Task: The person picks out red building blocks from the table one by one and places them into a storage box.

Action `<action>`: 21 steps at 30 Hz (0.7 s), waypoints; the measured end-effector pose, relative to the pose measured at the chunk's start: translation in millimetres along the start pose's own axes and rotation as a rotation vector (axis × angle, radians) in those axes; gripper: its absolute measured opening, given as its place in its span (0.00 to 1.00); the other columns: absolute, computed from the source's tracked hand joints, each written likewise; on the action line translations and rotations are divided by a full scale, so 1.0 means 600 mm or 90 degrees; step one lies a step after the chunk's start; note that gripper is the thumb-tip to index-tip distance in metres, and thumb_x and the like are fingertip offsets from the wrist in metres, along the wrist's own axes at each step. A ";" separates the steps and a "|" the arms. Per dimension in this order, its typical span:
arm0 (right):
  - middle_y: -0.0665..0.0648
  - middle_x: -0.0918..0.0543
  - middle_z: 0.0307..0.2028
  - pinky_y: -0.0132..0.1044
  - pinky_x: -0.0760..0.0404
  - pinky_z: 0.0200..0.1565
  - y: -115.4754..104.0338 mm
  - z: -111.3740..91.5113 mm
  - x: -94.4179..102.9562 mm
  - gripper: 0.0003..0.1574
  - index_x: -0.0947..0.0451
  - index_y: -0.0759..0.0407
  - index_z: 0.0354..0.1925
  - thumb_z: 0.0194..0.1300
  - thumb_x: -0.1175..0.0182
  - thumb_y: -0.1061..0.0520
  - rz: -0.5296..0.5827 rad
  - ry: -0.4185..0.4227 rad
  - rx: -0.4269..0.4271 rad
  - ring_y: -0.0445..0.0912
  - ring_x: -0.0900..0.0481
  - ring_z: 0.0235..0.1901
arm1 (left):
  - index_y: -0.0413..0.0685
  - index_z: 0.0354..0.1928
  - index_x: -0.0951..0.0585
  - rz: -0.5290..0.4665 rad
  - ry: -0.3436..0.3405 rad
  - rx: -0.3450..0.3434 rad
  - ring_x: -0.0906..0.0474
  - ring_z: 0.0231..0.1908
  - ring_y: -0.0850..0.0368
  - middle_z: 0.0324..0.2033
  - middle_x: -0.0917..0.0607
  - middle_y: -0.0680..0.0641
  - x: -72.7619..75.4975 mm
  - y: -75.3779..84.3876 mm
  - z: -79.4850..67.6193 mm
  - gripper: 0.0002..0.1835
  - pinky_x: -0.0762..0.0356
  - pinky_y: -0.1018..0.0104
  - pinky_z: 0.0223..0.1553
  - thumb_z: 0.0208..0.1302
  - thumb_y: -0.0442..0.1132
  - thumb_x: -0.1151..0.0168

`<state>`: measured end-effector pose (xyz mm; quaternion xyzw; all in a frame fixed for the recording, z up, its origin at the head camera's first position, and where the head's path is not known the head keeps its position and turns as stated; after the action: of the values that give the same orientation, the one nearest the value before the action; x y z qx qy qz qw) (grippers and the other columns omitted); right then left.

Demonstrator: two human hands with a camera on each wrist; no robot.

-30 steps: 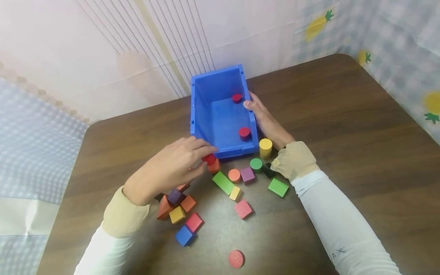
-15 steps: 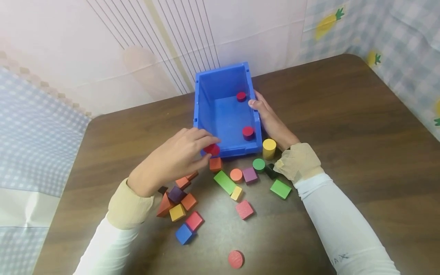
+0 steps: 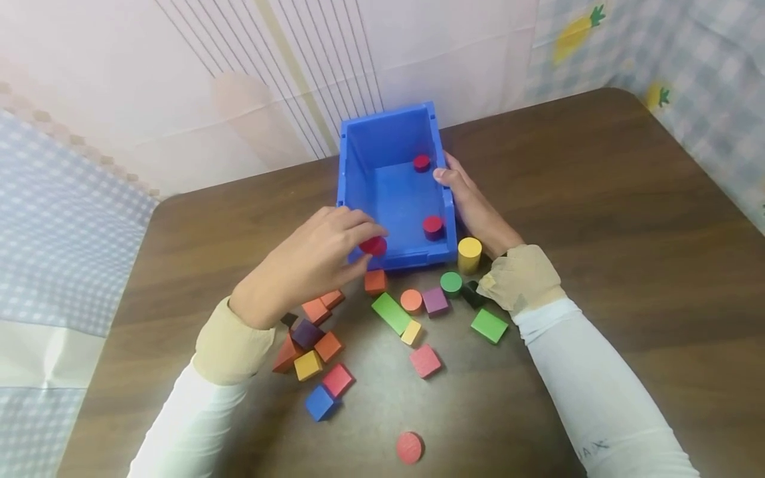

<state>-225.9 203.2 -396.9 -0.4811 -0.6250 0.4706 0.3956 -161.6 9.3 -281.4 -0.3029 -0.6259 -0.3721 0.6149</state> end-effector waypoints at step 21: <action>0.52 0.56 0.84 0.75 0.47 0.73 0.001 0.006 0.000 0.49 0.64 0.22 0.83 0.71 0.59 0.25 0.002 0.009 0.022 0.62 0.49 0.80 | 0.44 0.59 0.14 0.062 0.009 0.012 0.19 0.50 0.49 0.52 0.11 0.45 -0.018 -0.026 0.021 0.17 0.29 0.54 0.67 0.70 0.33 0.37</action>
<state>-229.0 202.6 -398.6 -0.4783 -0.6136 0.4785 0.4072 -181.1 12.3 -293.0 -0.3243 -0.6095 -0.3378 0.6396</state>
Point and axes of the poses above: each hand's wrist, its own z-axis towards the middle knuckle, its own x-axis out of the back of the hand, y = z × x, the point moved 7 cm from there along z, towards the middle knuckle
